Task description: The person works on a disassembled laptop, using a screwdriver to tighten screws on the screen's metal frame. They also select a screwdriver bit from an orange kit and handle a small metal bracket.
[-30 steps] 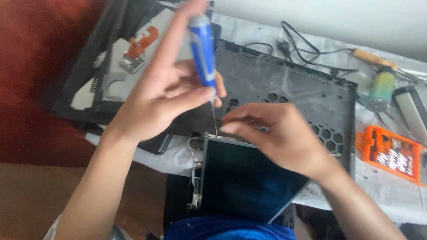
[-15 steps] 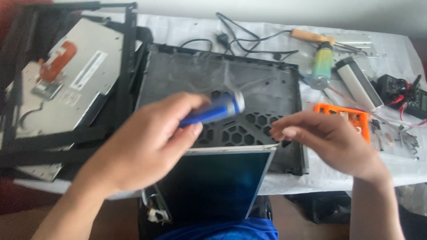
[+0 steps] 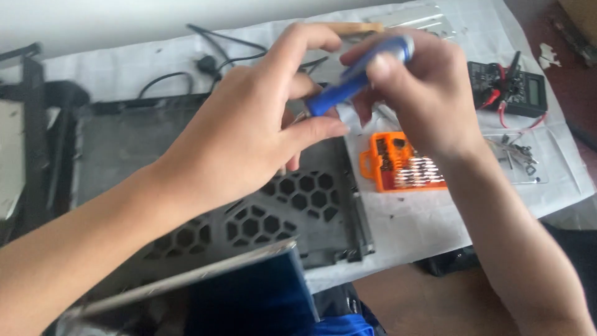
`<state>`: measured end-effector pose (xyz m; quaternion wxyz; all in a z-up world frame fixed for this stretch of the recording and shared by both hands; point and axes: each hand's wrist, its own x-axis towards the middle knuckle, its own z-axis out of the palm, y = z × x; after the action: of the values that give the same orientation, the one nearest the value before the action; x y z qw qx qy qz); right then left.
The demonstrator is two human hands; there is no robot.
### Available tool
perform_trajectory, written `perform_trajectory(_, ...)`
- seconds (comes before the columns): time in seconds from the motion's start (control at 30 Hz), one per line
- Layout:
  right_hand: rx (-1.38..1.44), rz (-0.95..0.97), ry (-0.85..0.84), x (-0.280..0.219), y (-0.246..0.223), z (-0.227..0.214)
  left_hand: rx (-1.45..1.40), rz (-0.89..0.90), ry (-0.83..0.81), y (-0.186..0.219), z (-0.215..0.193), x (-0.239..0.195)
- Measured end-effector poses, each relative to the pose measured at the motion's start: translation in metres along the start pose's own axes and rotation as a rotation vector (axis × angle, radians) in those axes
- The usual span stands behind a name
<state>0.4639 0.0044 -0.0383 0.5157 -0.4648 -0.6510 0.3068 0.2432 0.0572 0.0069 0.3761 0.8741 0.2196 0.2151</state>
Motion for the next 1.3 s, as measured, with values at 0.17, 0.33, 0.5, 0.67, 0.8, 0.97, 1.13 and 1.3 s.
perform_trajectory(0.17,0.234,0.147,0.227,0.031,0.023,-0.024,0.008,-0.142,-0.240,-0.025,0.017,0.032)
perform_trajectory(0.33,0.304,0.150,0.269,0.040,0.043,-0.044,0.053,-0.166,-0.638,-0.031,0.021,0.056)
perform_trajectory(0.5,0.422,0.454,0.288,0.038,0.040,-0.047,0.327,-0.090,-0.706,-0.032,0.052,0.087)
perform_trajectory(0.67,0.447,0.472,0.332,0.039,0.046,-0.049,0.380,-0.016,-0.839,-0.028,0.085,0.098)
perform_trajectory(0.8,0.378,0.451,0.335,0.038,0.049,-0.048,0.462,0.335,-0.727,-0.049,0.106,0.093)
perform_trajectory(0.97,0.409,0.457,0.353,0.040,0.053,-0.046,0.468,0.375,-0.706,-0.058,0.107,0.087)
perform_trajectory(1.13,0.398,0.468,0.366,0.040,0.053,-0.045,0.446,0.413,-0.645,-0.062,0.105,0.083)
perform_trajectory(1.3,0.379,0.469,0.387,0.039,0.055,-0.045,0.398,0.417,-0.607,-0.058,0.098,0.088)
